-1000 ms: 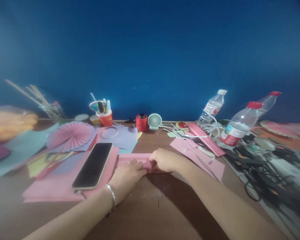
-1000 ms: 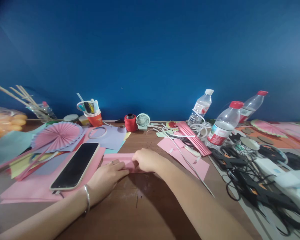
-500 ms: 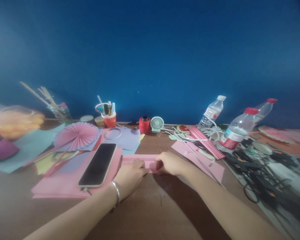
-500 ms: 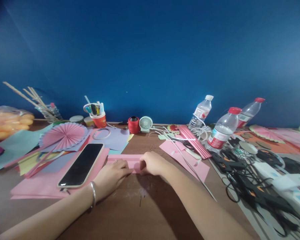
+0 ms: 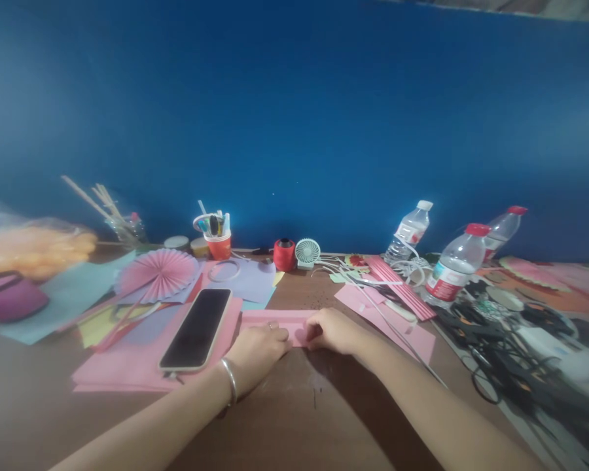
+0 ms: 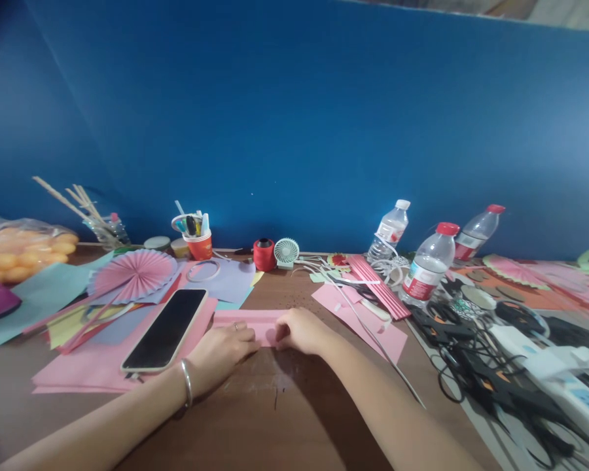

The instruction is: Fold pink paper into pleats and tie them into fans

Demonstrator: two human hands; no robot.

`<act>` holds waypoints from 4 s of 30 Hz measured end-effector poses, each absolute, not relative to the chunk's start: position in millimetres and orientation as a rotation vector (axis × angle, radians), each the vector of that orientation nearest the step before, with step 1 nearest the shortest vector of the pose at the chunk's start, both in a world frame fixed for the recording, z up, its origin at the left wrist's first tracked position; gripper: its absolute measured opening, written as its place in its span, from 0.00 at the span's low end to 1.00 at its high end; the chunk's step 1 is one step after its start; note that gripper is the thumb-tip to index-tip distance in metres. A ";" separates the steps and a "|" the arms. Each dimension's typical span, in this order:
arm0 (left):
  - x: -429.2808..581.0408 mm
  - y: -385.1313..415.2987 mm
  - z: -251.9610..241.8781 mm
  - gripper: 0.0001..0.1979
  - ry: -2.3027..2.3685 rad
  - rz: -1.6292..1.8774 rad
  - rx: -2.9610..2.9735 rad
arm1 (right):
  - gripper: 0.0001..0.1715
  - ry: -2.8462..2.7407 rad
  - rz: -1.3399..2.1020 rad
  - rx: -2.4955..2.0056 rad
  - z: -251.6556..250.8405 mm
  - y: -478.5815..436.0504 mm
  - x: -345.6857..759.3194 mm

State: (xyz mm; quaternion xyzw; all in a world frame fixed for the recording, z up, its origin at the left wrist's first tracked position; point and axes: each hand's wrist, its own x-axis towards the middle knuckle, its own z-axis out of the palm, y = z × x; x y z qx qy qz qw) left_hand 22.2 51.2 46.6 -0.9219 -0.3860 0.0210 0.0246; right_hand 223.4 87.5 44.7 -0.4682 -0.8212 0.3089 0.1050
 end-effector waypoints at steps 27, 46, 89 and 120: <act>-11.6 26.9 44.7 0.15 -1.562 0.219 -2.487 | 0.03 -2.373 0.689 -1.618 46.7 71.8 268.6; 16.0 42.4 58.9 0.12 -1.517 -0.112 -2.799 | 0.13 -2.565 0.255 -1.309 48.2 51.1 217.0; 10.4 48.9 52.5 0.11 -1.410 -0.049 -2.850 | 0.12 -2.583 0.044 -1.189 34.3 57.3 227.6; -0.3 -7.3 23.5 0.17 -1.117 -0.611 -2.723 | 0.14 -2.537 0.436 -0.951 38.1 40.7 178.4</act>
